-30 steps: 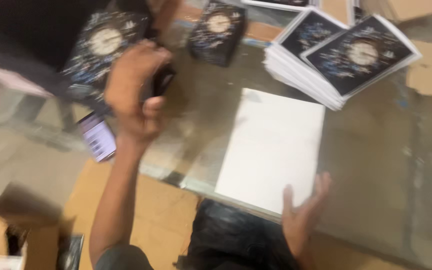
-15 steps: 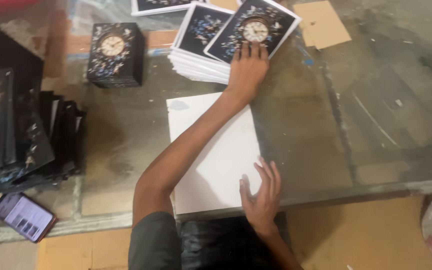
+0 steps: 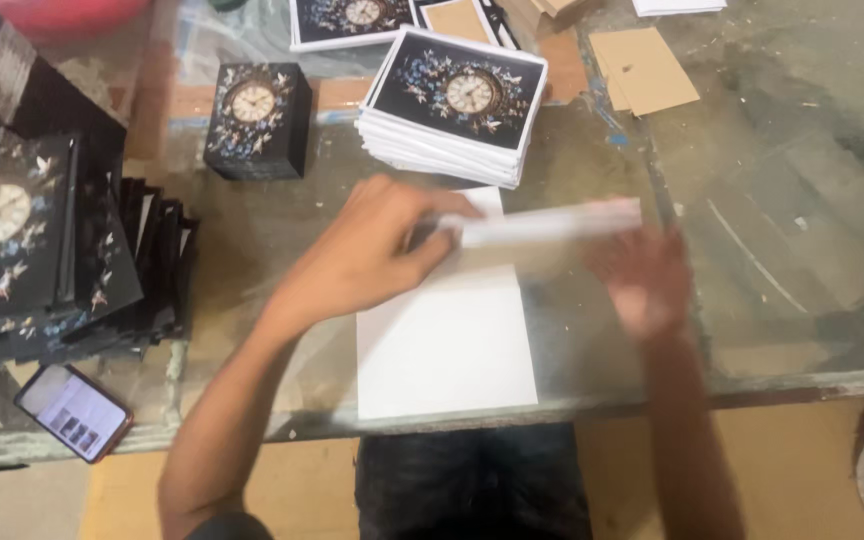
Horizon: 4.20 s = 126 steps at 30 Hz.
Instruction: The person assembles small clock frames by placing a clock image into a white mat and securing it with black strips. They repeat this process for multiple units, stacking the finished frames on the table.
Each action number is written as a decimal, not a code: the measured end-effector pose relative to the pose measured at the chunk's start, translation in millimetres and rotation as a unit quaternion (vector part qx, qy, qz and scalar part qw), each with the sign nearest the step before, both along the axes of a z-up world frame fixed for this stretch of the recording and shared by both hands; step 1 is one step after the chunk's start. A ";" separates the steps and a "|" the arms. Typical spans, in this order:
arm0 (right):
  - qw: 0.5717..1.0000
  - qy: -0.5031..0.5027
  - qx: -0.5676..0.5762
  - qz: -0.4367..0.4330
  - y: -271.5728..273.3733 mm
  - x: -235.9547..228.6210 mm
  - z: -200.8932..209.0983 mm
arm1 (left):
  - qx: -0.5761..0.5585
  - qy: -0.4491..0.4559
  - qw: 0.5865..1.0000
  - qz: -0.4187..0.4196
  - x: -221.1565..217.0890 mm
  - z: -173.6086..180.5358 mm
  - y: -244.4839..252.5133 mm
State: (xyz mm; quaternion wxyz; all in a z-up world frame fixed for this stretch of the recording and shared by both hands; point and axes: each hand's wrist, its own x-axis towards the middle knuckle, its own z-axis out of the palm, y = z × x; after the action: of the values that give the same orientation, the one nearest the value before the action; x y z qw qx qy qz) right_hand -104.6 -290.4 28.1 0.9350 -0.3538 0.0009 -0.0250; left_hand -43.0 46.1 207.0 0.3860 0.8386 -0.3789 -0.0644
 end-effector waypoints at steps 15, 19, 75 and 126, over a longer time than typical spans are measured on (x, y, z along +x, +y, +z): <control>0.642 -0.141 -0.689 0.306 70.2 5.4 64.5 | 0.135 0.403 0.876 -0.230 15.5 -113.2 32.8; 0.597 -0.154 -0.727 0.301 74.0 21.0 45.0 | 0.108 0.322 0.904 -0.259 24.7 -140.2 31.1; 0.691 -0.029 -0.685 0.231 56.4 -23.3 14.8 | -0.340 0.391 0.855 0.025 10.1 -133.0 64.0; 0.942 0.081 -0.314 0.087 92.6 -15.6 -45.0 | -0.230 0.334 0.912 0.063 -34.4 -212.3 8.1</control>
State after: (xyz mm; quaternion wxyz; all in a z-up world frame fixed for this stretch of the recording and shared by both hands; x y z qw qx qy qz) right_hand -120.2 -197.8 -16.9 0.7719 -0.6287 0.0375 0.0862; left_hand -77.4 54.2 -5.2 0.6756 0.6783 -0.1787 -0.2270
